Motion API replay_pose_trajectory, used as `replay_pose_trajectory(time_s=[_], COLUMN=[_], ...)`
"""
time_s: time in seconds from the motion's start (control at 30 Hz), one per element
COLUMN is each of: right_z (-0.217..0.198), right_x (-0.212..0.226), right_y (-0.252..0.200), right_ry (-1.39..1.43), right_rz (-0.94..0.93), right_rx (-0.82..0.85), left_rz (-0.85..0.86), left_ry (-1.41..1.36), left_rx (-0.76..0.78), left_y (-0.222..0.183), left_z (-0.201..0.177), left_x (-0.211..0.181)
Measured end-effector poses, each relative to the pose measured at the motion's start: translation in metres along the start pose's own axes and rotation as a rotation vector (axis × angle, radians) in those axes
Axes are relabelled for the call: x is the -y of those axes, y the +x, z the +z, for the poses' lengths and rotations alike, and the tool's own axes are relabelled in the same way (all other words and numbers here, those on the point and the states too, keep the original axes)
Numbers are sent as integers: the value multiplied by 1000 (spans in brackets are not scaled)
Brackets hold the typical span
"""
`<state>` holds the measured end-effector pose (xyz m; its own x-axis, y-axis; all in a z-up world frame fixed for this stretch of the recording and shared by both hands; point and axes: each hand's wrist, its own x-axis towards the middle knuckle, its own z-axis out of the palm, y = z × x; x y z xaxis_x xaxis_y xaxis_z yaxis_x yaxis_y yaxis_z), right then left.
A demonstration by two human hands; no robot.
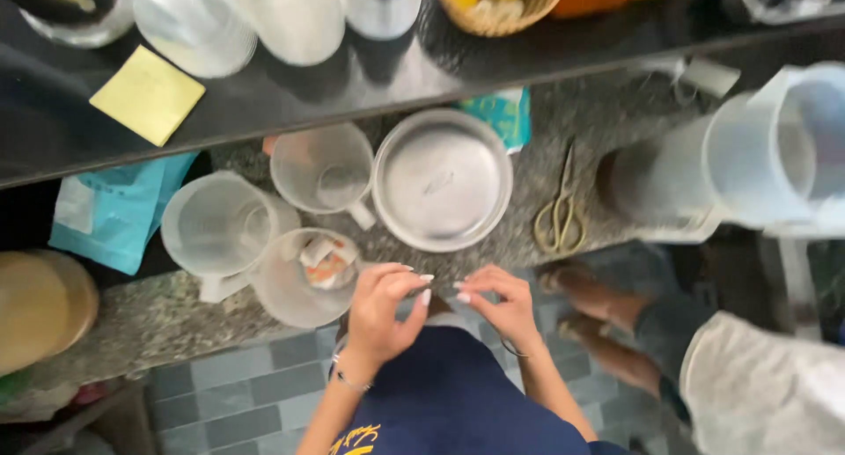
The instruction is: The person pours hot water from an electric kettle into a plastic pitcher, stirs a mug of steeping liquid with tongs, scoops powder from a large lidded jar into a pitcher set on a scale, and tears open sachets, pouring their contents into the pitcher.
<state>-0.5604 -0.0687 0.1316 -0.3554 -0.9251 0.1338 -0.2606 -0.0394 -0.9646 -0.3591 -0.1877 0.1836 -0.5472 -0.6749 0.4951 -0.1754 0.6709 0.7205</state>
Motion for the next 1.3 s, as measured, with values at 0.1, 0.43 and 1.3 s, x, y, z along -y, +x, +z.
replay_pose_trajectory(time_s=[0.1,0.43,1.3], right_z=[-46,-51,-45], right_x=[-8,17,30], right_y=[21,67,3], right_ry=[-42,-84,-411], right_rz=[-79,-3,-252], right_rx=[184,133,-447], left_rz=[-81,-211,76], left_ry=[-21,290,336], left_rx=[18,-204,-241], left_y=[1,-41,-32], left_z=[32,-6,-76], left_x=[-8,-6,66])
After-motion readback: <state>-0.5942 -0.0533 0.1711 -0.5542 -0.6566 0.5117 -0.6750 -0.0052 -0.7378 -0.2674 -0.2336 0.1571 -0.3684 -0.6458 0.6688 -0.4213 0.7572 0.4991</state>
